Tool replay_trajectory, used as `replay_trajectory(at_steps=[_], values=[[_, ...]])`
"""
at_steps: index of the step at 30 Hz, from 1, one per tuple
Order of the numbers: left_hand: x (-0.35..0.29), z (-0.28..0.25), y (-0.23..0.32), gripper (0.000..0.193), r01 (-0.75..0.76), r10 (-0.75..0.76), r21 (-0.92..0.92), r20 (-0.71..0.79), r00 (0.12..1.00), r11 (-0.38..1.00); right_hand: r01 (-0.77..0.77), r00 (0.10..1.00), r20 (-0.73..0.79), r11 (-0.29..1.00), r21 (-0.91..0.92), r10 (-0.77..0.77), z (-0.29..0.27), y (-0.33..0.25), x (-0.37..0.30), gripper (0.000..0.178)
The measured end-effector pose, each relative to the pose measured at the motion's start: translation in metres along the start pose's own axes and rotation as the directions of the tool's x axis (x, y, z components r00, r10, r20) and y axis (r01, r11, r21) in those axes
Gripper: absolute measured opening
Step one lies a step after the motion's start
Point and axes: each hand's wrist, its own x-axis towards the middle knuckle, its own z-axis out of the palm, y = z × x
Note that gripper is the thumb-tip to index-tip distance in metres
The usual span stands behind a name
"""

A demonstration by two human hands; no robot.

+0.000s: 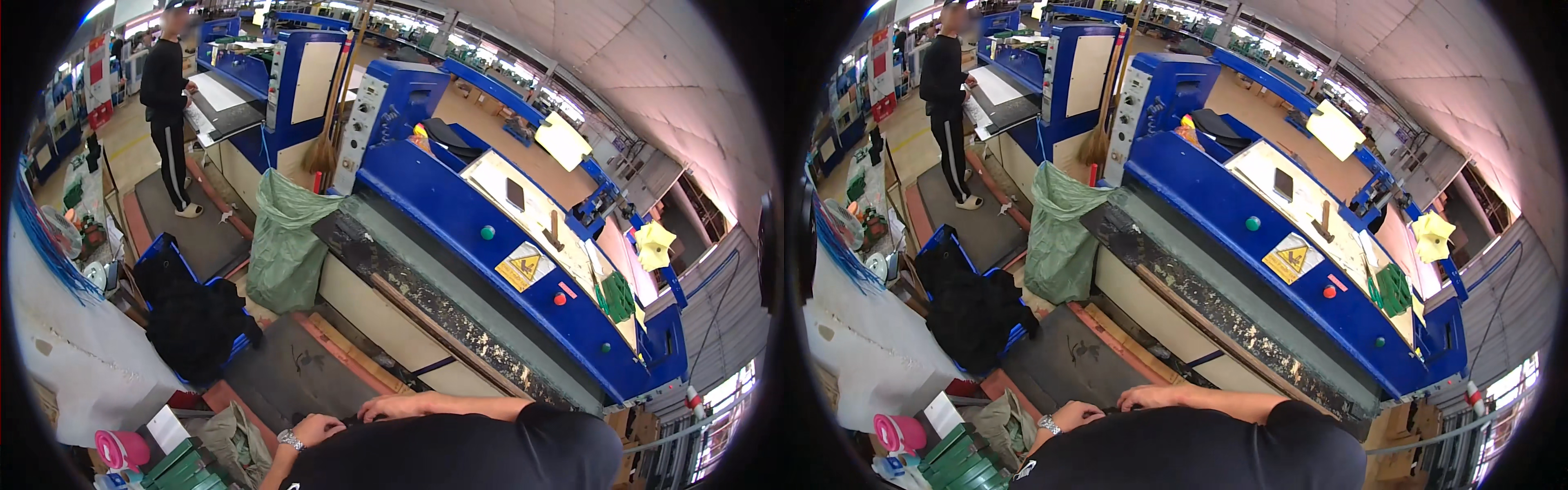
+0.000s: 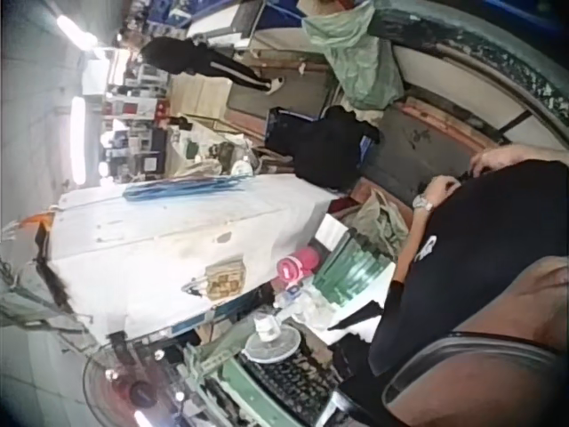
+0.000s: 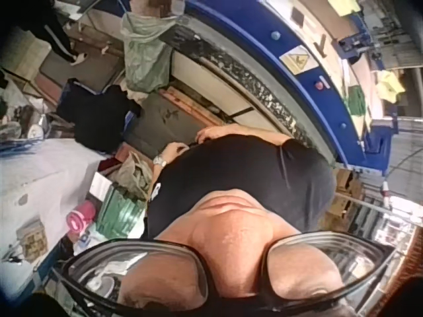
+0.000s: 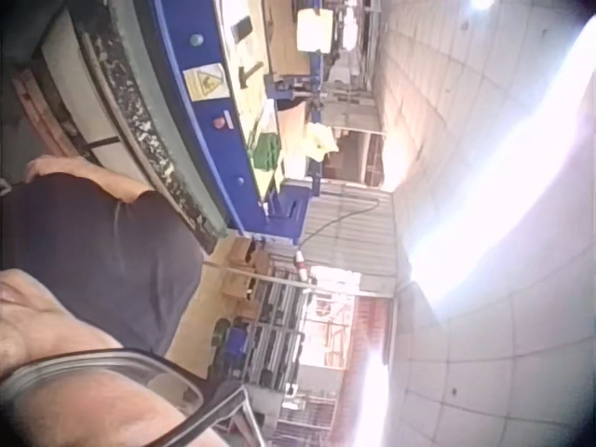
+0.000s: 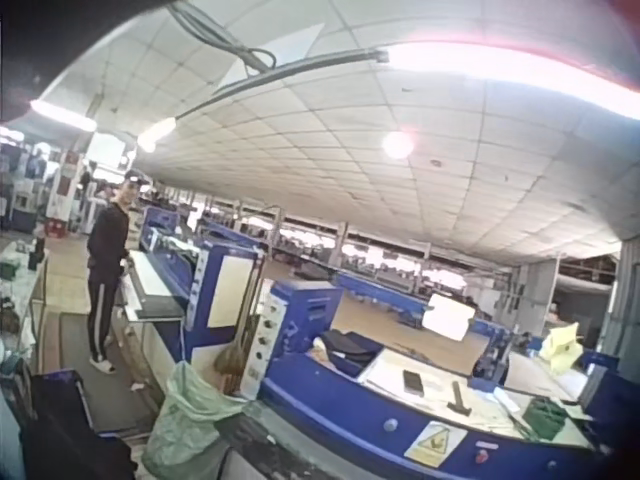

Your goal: The person uses a green plastic template to mark and cut shapes from a large piece of black fabric on a cutting table. They then bundle the cut pieces with rubber bands and place them into a cardboard box. The person also handles a large roll of black fabric, spreading it out on a table.

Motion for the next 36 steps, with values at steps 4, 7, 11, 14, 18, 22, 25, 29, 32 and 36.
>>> replay_trajectory(at_steps=[4, 7, 11, 14, 18, 22, 25, 29, 32, 36], values=[[-0.021, -0.022, -0.034, 0.026, 0.029, -0.031, -0.016, -0.185, 0.982, 0.999, 0.028, 0.977, 0.212, 0.987, -0.157, 0.006, -0.028, -0.005, 0.064, 0.036], [-0.031, -0.044, -0.056, 0.026, -0.001, 0.000, -0.005, -0.221, 0.975, 1.000, 0.012, 0.977, 0.213, 0.994, -0.112, 0.012, -0.045, 0.008, 0.096, 0.040], [-0.050, -0.092, -0.065, 0.029, -0.001, -0.022, -0.146, -0.160, 0.987, 0.989, 0.072, 0.946, 0.321, 0.995, -0.065, -0.047, -0.096, 0.002, 0.155, 0.035], [-0.040, -0.116, -0.090, 0.037, 0.054, -0.081, -0.260, -0.096, 0.992, 0.964, 0.143, 0.865, 0.489, 0.990, -0.021, -0.114, -0.124, 0.036, 0.203, 0.034], [-0.017, -0.159, -0.107, 0.039, 0.169, -0.212, -0.272, -0.137, 0.968, 0.947, 0.233, 0.859, 0.471, 0.972, -0.010, -0.201, -0.175, 0.058, 0.252, 0.031], [0.004, -0.204, -0.107, 0.035, 0.198, -0.255, -0.227, -0.260, 0.931, 0.954, 0.435, 0.803, 0.493, 0.894, -0.103, -0.334, -0.231, 0.057, 0.290, 0.031], [0.019, -0.232, -0.096, 0.032, 0.288, -0.323, -0.161, -0.279, 0.904, 0.944, 0.378, 0.760, 0.560, 0.925, 0.034, -0.331, -0.265, 0.073, 0.304, 0.036], [0.037, -0.247, -0.102, 0.032, 0.349, -0.379, -0.149, -0.307, 0.873, 0.925, -0.015, 0.756, 0.655, 0.999, 0.049, -0.021, -0.295, 0.068, 0.308, 0.042], [0.044, -0.252, -0.113, 0.028, 0.343, -0.396, -0.211, -0.320, 0.861, 0.916, -0.273, 0.738, 0.655, 0.960, 0.065, 0.165, -0.333, 0.027, 0.300, 0.066], [0.056, -0.272, -0.133, 0.023, 0.331, -0.350, -0.117, -0.240, 0.905, 0.936, -0.370, 0.775, 0.538, 0.928, -0.039, 0.331, -0.331, 0.048, 0.315, 0.113]])
